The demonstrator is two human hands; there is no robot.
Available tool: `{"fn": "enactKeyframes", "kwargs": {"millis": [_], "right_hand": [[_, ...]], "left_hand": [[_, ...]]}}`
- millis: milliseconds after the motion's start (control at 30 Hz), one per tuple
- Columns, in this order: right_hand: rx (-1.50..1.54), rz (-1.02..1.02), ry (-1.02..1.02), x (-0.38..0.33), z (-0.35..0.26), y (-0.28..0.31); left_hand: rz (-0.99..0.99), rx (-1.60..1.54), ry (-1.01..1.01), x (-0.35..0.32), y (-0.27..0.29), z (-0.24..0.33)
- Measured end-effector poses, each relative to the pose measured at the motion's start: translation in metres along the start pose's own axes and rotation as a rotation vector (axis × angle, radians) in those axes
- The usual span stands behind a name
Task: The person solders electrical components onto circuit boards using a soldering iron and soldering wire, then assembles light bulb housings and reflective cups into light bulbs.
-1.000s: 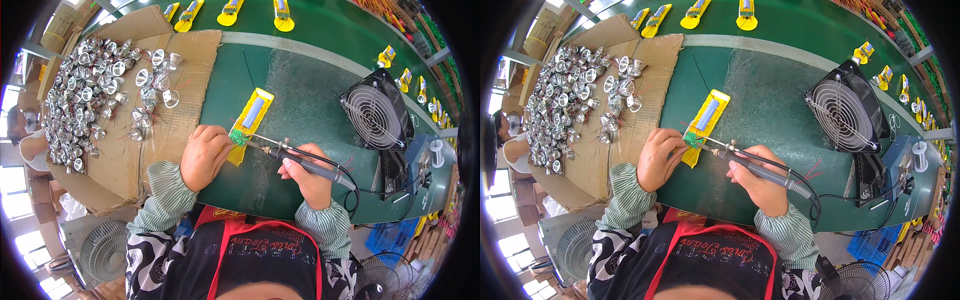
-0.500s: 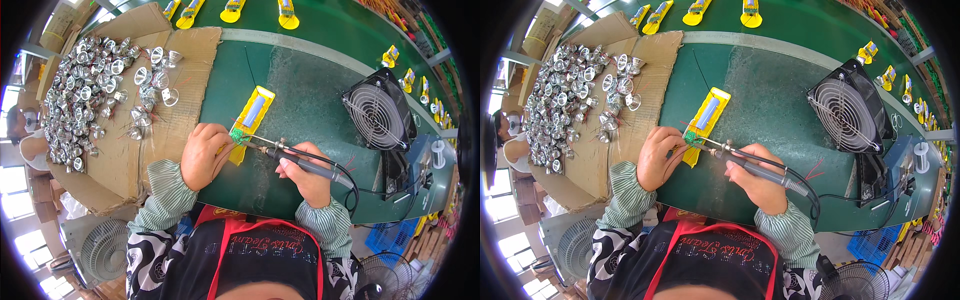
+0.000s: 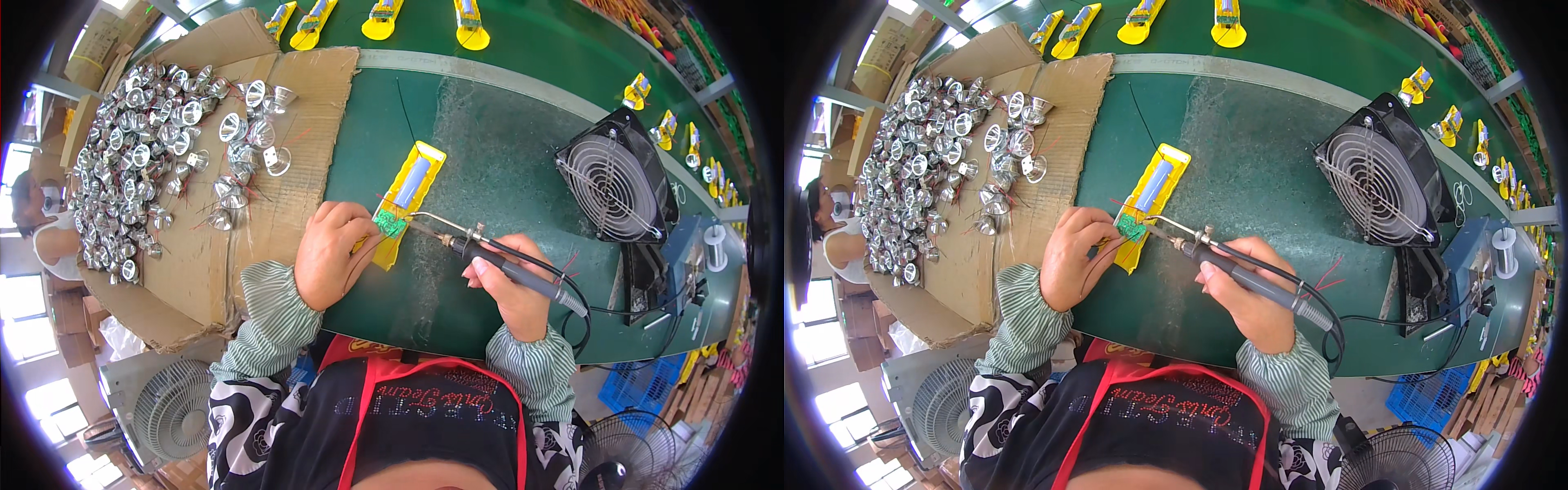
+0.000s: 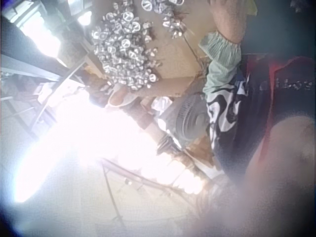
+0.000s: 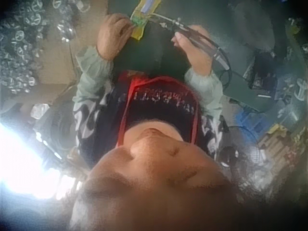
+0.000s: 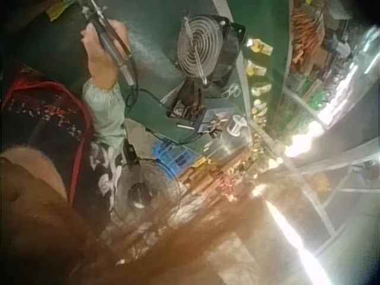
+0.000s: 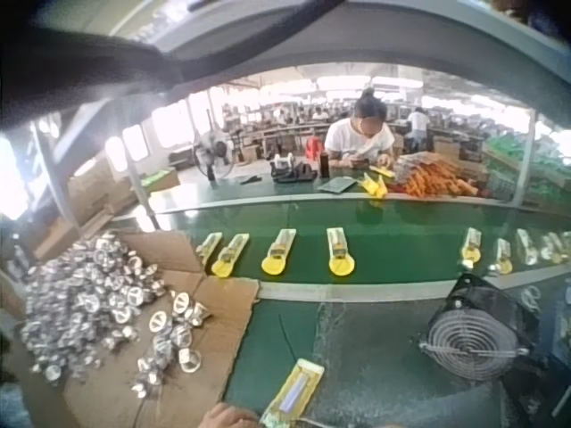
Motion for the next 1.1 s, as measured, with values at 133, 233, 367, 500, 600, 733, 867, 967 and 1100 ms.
{"fn": "enactKeyframes", "kwargs": {"millis": [133,233,367,500,600,733,867,967,1100], "right_hand": [[-0.035,-0.007,0.036,-0.002,-0.002,0.002],[-0.023,0.009,0.033,-0.004,-0.004,0.003],[-0.01,0.035,0.025,-0.007,-0.002,0.007],[0.004,0.041,0.039,-0.007,-0.003,0.007],[0.0,0.036,0.037,-0.007,-0.004,0.006],[-0.011,0.018,0.042,-0.006,-0.006,0.003],[0.015,0.003,0.045,-0.003,-0.006,-0.006],[0.004,-0.035,0.051,0.0,0.001,-0.011],[0.012,-0.028,0.014,0.005,0.004,-0.015]], "left_hand": [[-0.001,0.009,0.004,-0.001,0.001,0.0],[-0.005,0.03,0.003,-0.004,0.002,-0.001],[0.024,0.067,0.016,-0.01,0.01,0.008],[0.152,0.068,0.155,-0.021,0.018,0.0],[0.126,0.055,0.065,-0.023,0.017,-0.007],[0.117,-0.059,0.085,-0.012,0.015,0.0],[0.031,-0.086,0.046,-0.003,0.002,0.001],[-0.015,-0.038,0.055,-0.001,-0.001,-0.004],[-0.041,-0.022,0.083,0.0,-0.002,-0.006]]}}
Point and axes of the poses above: each hand's wrist, its own x-axis towards the middle knuckle, its own y-axis out of the back of the hand, z = x × y, the point moved 3 cm from there along x, towards the middle knuckle, and after that the axes turned 8 degrees about -x, right-handed, at the moved point
